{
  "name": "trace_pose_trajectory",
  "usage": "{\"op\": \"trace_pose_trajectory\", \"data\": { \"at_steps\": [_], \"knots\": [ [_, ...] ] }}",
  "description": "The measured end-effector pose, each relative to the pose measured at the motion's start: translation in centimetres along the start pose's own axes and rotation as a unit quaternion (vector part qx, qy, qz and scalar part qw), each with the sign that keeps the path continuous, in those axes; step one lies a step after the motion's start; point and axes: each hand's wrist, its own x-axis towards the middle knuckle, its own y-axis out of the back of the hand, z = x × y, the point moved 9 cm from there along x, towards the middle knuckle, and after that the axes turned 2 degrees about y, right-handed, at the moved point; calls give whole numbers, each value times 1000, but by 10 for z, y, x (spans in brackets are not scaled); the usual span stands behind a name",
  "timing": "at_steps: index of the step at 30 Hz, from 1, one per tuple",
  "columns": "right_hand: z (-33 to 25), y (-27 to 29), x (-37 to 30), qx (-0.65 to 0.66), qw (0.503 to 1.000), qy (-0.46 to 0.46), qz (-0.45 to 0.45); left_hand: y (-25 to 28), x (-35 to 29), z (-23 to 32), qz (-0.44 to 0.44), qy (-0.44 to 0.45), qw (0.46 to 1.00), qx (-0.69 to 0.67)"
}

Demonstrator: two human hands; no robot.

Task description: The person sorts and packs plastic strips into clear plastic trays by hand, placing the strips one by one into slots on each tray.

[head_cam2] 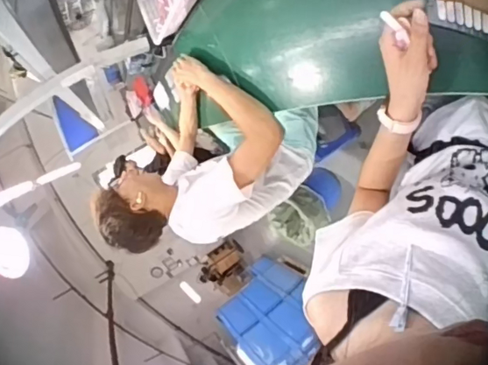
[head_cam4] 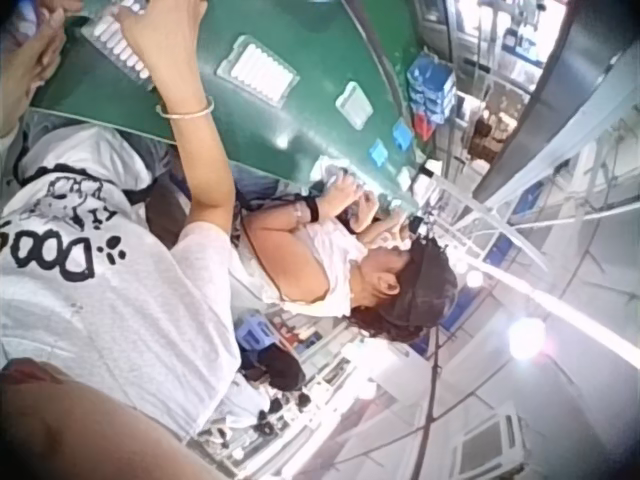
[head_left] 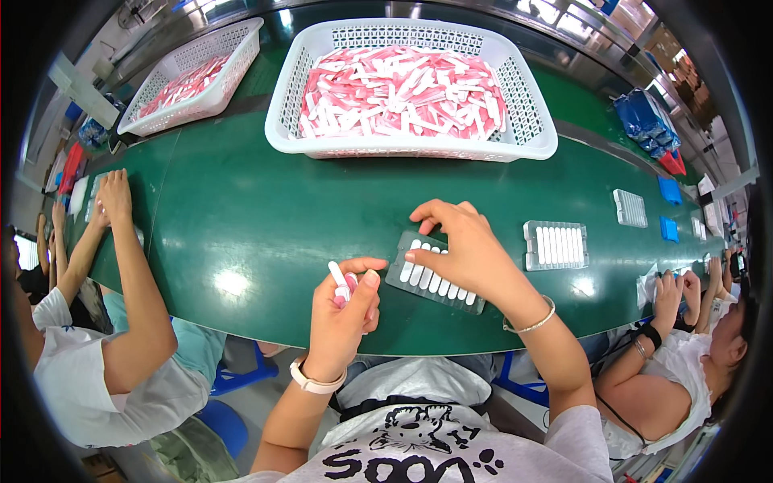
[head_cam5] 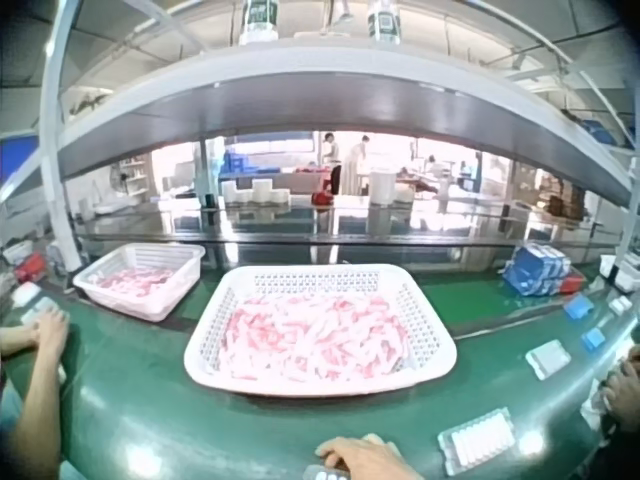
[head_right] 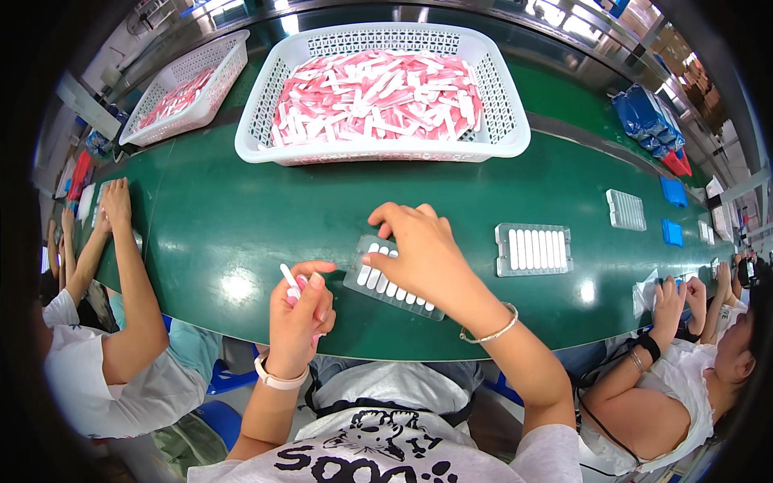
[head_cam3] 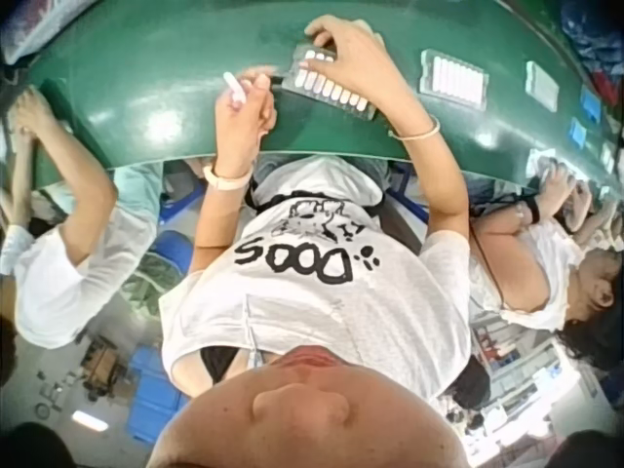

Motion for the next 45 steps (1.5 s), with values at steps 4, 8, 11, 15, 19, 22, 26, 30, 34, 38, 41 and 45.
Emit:
{"op": "trace_pose_trajectory", "data": {
  "at_steps": [4,8,11,15,19,22,26,30,34,38,41,45],
  "knots": [
    [2,0,-2,1,999,-28,-19,-1,-1,-4,-8,30,999,15],
    [1,27,-15,-82,994,40,65,-3,-4,-5,12,49,997,53],
    [25,84,-40,-184,966,41,175,4,-12,-6,20,72,994,81],
    [64,105,-85,-273,952,-70,118,-1,-17,-6,3,58,971,233],
    [73,92,-122,-251,961,-104,57,-6,-16,-14,10,125,985,115],
    [69,90,-134,-253,960,-105,52,-4,-15,-14,6,130,986,107],
    [68,89,-134,-239,965,-97,50,-24,-17,-23,-50,145,970,189],
    [74,92,-132,-223,970,-90,36,-60,-9,-35,-114,138,954,241],
    [83,106,-132,-204,974,-92,28,-82,0,-39,-141,141,950,241],
    [150,200,-111,-120,989,-47,73,-98,9,-36,-158,117,940,280],
    [230,256,-117,-358,907,-218,41,-96,18,-27,-156,60,922,351],
    [281,266,-136,-416,867,-272,32,-95,20,-18,-157,-21,913,375]
  ]
}}
